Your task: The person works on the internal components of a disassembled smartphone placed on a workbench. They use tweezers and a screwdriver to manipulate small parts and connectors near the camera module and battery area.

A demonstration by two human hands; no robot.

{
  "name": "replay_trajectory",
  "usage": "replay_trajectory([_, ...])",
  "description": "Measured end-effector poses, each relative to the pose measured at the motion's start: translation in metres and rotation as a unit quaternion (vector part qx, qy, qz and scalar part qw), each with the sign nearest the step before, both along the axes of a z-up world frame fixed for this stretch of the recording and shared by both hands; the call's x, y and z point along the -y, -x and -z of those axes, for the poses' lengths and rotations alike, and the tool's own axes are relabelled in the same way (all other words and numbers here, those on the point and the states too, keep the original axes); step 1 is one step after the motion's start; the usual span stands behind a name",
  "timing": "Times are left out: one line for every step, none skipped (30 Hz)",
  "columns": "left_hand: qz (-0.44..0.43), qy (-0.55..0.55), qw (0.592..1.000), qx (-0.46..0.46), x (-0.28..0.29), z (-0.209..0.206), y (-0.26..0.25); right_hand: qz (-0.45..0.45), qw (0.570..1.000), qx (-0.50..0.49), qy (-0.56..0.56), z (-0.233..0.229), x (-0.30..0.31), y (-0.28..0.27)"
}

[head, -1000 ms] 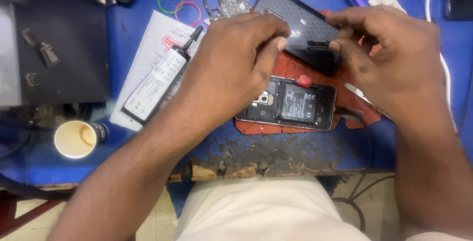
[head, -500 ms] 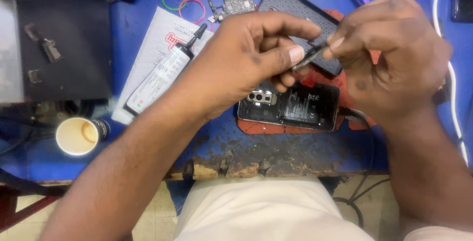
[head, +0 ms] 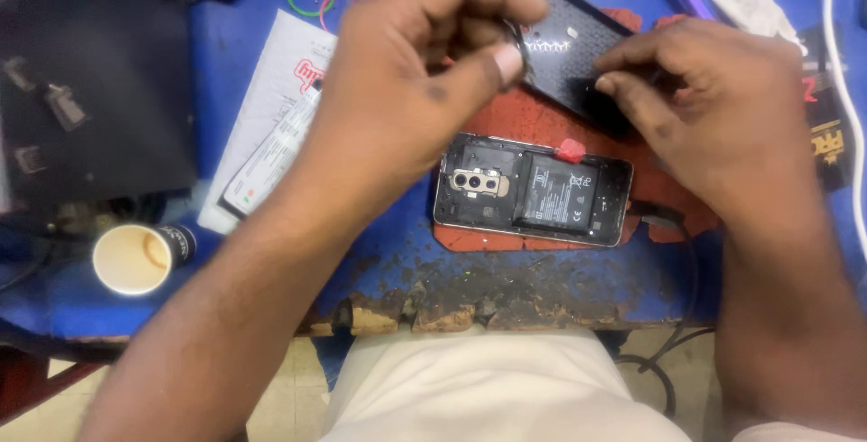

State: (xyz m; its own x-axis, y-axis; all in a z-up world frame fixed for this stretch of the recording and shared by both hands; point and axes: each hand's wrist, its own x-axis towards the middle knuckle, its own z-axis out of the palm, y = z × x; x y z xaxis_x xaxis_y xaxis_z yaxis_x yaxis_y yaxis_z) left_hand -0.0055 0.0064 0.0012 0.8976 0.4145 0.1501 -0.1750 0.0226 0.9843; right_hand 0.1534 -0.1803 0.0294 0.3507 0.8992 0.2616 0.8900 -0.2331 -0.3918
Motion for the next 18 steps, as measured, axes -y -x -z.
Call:
replay_trajectory([-0.005, 0.016, 1.0, 0.014, -0.002, -0.001, 0.002, 0.002, 1.0, 0.003, 0.011, -0.001, -0.001, 0.0])
replay_trajectory([-0.009, 0.034, 0.999, 0.03, -0.004, -0.002, 0.005, 0.002, 1.0, 0.005, 0.022, -0.002, -0.002, 0.0])
replay_trajectory([-0.014, 0.051, 0.998, 0.046, -0.006, -0.003, 0.008, 0.015, 1.0, 0.006, 0.027, -0.003, -0.002, 0.001])
replay_trajectory([-0.018, 0.068, 0.995, 0.064, -0.008, -0.003, 0.012, 0.027, 0.999, 0.009, 0.031, -0.004, -0.002, 0.001])
replay_trajectory([-0.025, 0.07, 0.994, 0.076, -0.009, -0.003, 0.013, 0.038, 0.999, 0.011, 0.036, -0.003, -0.002, 0.001])
replay_trajectory([-0.032, 0.07, 0.993, 0.088, -0.01, -0.003, 0.015, 0.036, 0.999, 0.024, 0.031, -0.003, 0.0, 0.002])
replay_trajectory([-0.04, 0.055, 0.993, 0.093, -0.012, -0.003, 0.016, 0.035, 0.998, 0.037, 0.025, -0.003, 0.004, 0.002])
replay_trajectory([-0.046, 0.052, 0.993, 0.098, -0.014, -0.002, 0.016, 0.038, 0.998, 0.043, 0.025, 0.0, 0.006, 0.0])
replay_trajectory([-0.053, 0.05, 0.992, 0.102, -0.015, -0.002, 0.016, 0.041, 0.998, 0.049, 0.024, 0.003, 0.01, -0.004])
replay_trajectory([-0.056, 0.063, 0.991, 0.105, -0.015, -0.002, 0.016, 0.05, 0.997, 0.047, 0.029, 0.008, 0.014, -0.008])
replay_trajectory([-0.055, 0.075, 0.989, 0.114, -0.016, -0.002, 0.017, 0.059, 0.997, 0.045, 0.034, 0.013, 0.019, -0.014])
replay_trajectory([-0.054, 0.088, 0.987, 0.123, -0.016, -0.002, 0.018, 0.051, 0.998, 0.037, 0.022, 0.019, 0.025, -0.019])
replay_trajectory([-0.049, 0.101, 0.984, 0.136, -0.016, -0.003, 0.019, 0.043, 0.999, 0.029, 0.01, 0.025, 0.031, -0.025])
replay_trajectory([-0.048, 0.114, 0.982, 0.141, -0.016, -0.003, 0.02, 0.041, 0.999, 0.019, 0.005, 0.031, 0.037, -0.029])
replay_trajectory([-0.046, 0.126, 0.98, 0.145, -0.016, -0.003, 0.02, 0.039, 0.999, 0.01, 0.0, 0.036, 0.043, -0.033])
replay_trajectory([-0.049, 0.14, 0.979, 0.139, -0.016, -0.003, 0.019, 0.043, 0.999, -0.001, 0.002, 0.04, 0.048, -0.036])
replay_trajectory([-0.048, 0.141, 0.98, 0.135, -0.015, -0.002, 0.019, 0.049, 0.999, -0.005, 0.004, 0.043, 0.052, -0.036])
replay_trajectory([-0.048, 0.143, 0.98, 0.13, -0.015, -0.002, 0.019, 0.055, 0.998, -0.01, 0.005, 0.046, 0.055, -0.035])
